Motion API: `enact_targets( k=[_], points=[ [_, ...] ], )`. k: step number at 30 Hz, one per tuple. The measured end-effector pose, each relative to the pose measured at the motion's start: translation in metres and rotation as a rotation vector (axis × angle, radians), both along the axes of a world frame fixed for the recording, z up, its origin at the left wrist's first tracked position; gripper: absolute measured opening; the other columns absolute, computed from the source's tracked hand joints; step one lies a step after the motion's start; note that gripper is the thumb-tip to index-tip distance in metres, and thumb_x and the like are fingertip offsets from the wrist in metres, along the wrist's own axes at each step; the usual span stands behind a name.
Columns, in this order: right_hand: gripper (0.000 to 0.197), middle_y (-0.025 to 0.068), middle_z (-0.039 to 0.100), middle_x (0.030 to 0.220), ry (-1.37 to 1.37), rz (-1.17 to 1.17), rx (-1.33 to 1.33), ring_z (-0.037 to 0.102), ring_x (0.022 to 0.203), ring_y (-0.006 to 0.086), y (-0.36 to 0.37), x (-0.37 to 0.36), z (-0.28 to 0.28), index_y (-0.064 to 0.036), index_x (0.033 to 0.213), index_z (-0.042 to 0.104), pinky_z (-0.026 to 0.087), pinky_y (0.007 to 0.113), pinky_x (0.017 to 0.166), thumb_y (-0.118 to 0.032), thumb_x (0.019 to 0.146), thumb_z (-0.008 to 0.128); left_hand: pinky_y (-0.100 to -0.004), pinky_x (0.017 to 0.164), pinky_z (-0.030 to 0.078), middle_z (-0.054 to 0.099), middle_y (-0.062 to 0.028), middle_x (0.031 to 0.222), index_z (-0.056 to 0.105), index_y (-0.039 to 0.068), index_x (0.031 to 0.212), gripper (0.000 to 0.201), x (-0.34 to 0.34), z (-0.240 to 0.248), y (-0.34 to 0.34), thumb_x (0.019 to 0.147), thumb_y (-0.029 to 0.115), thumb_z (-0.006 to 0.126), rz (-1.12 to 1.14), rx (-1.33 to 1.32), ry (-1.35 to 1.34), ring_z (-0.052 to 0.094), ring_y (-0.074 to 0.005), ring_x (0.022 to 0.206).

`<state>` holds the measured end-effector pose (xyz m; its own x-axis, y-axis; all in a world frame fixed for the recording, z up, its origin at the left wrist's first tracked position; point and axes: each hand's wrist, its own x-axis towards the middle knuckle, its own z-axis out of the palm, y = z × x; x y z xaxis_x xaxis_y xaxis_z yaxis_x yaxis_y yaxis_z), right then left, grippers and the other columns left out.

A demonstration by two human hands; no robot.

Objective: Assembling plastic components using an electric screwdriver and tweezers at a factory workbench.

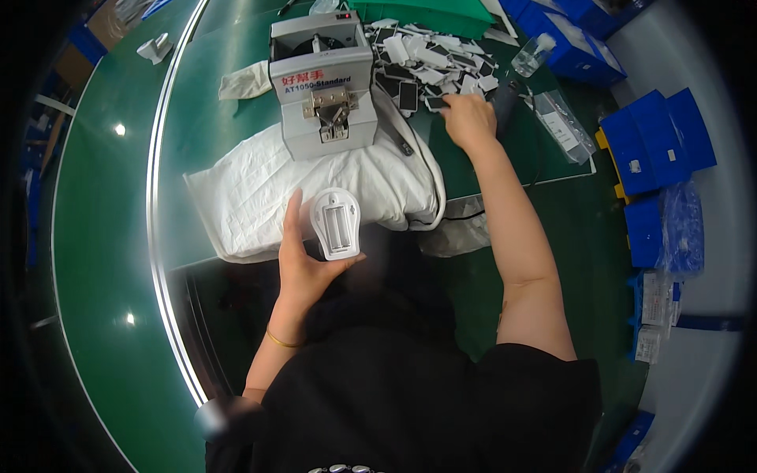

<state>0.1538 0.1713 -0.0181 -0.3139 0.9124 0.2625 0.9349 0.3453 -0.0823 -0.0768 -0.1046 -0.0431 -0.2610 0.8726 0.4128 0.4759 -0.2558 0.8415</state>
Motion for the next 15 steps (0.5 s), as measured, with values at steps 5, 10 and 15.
enact_targets(
  k=[5,10,15],
  points=[
    [0.028,0.0163,0.068,0.114,0.099,0.106,-0.01,0.063,0.106,0.0363,0.009,0.009,-0.009,-0.0129,0.117,0.07,0.05,0.043,0.091,-0.024,0.094,0.061,-0.0392,0.098,0.05,0.058,-0.0178,0.136,0.026,0.001,0.152,0.12,-0.004,-0.005,0.002,0.055,0.014,0.096,-0.011,-0.048,0.008,0.059,-0.0318,0.118],
    [0.031,0.0127,0.063,0.123,0.031,0.191,0.058,0.061,0.11,0.0341,0.007,0.01,-0.024,-0.0126,0.124,0.065,0.049,0.04,0.094,-0.021,0.095,0.059,-0.0406,0.099,0.047,0.059,-0.0149,0.136,0.026,0.001,0.152,0.118,-0.005,-0.011,0.001,0.056,0.016,0.094,-0.031,0.003,-0.004,0.059,-0.0345,0.118],
    [0.029,0.0124,0.064,0.115,0.1,-0.015,0.113,0.064,0.105,0.0296,0.027,0.015,-0.029,-0.0125,0.126,0.064,0.051,0.038,0.088,-0.014,0.098,0.056,-0.0408,0.099,0.047,0.059,-0.0156,0.136,0.025,0.002,0.152,0.12,-0.003,-0.01,0.004,0.056,0.015,0.095,-0.051,0.026,0.0,0.059,-0.0343,0.118]
  ],
)
